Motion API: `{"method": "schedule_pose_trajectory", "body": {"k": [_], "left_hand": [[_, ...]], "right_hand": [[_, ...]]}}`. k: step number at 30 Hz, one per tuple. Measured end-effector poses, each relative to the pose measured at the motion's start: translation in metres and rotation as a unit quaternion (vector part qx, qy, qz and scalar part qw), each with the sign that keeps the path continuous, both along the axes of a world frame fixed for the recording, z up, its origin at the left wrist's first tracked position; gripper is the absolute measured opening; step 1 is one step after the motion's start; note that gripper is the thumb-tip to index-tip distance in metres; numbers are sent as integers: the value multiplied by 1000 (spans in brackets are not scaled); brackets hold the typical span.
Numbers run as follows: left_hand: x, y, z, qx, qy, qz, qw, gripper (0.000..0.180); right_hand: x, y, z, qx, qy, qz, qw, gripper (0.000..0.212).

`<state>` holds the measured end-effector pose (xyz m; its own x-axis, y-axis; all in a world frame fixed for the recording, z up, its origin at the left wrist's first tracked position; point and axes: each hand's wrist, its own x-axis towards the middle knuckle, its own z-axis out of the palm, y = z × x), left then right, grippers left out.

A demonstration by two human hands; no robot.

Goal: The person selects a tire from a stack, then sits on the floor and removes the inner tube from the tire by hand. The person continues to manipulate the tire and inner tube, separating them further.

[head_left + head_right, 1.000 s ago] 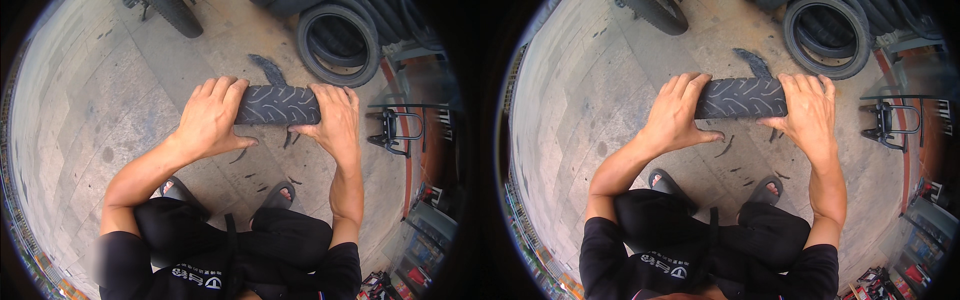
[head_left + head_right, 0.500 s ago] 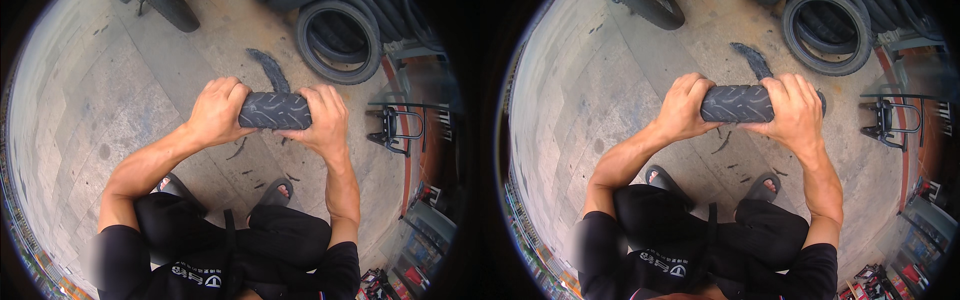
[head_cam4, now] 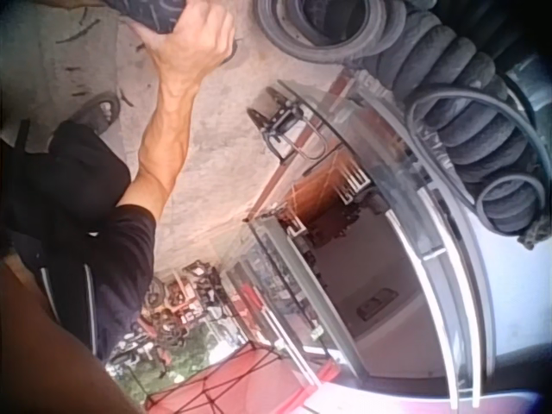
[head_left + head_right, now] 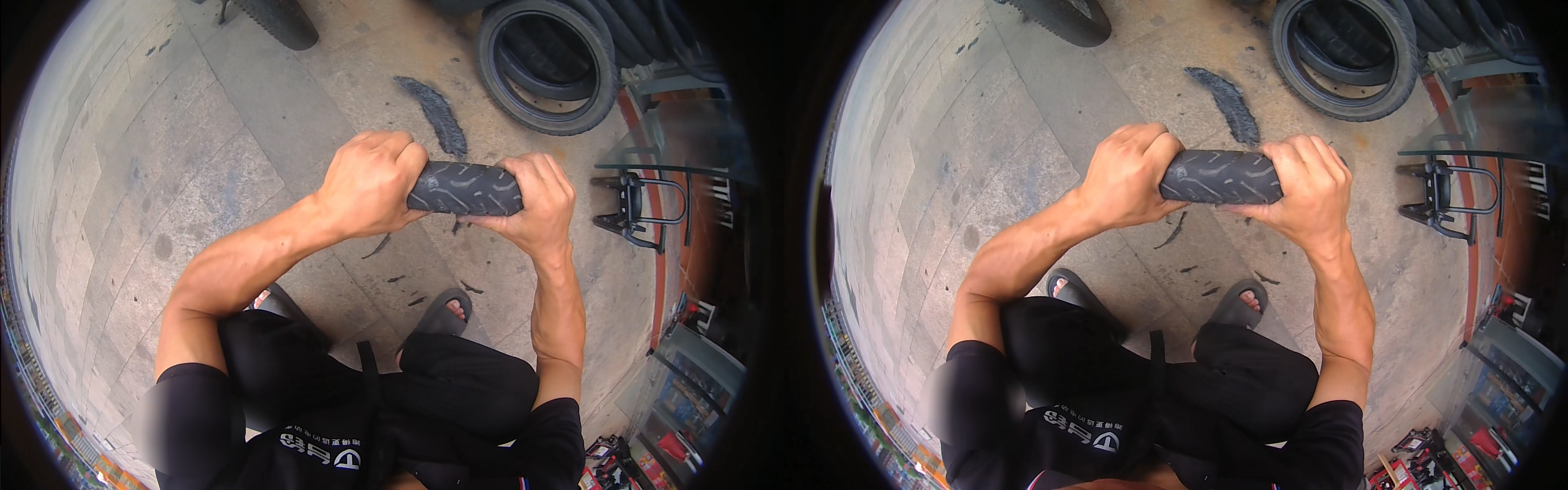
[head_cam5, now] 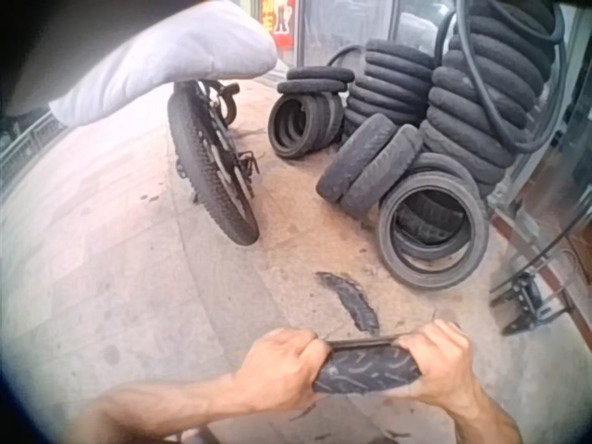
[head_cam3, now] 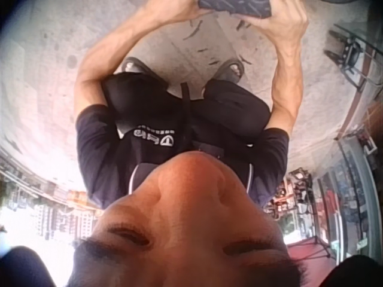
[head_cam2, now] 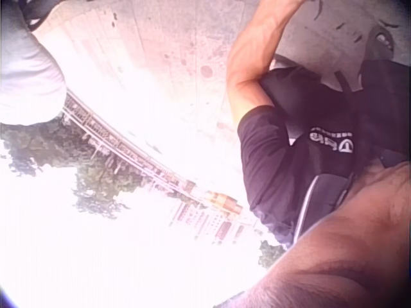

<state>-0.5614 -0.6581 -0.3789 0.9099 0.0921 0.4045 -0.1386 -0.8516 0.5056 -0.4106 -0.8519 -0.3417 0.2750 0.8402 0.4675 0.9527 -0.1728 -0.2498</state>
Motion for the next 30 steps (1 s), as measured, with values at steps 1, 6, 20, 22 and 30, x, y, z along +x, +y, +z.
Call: {"method": "schedule_pose_trajectory", "body": {"k": [1, 6, 20, 22, 30], "left_hand": [[1, 0, 0, 2, 2, -2, 1000, 41], [3, -2, 2, 6, 12, -3, 1000, 41], [-47, 34, 26, -7, 33, 73, 997, 92], [-50, 39, 23, 17, 39, 86, 995, 86], [-40, 29, 21, 30, 48, 94, 994, 77]], "right_hand": [[1, -1, 0, -1, 4, -2, 1000, 69], [3, -6, -2, -11, 8, -6, 1000, 69], [24, -25, -17, 72, 168, -14, 983, 94], [16, -12, -25, 88, 215, 5, 973, 101], [-32, 35, 13, -48, 43, 2, 998, 108]]}}
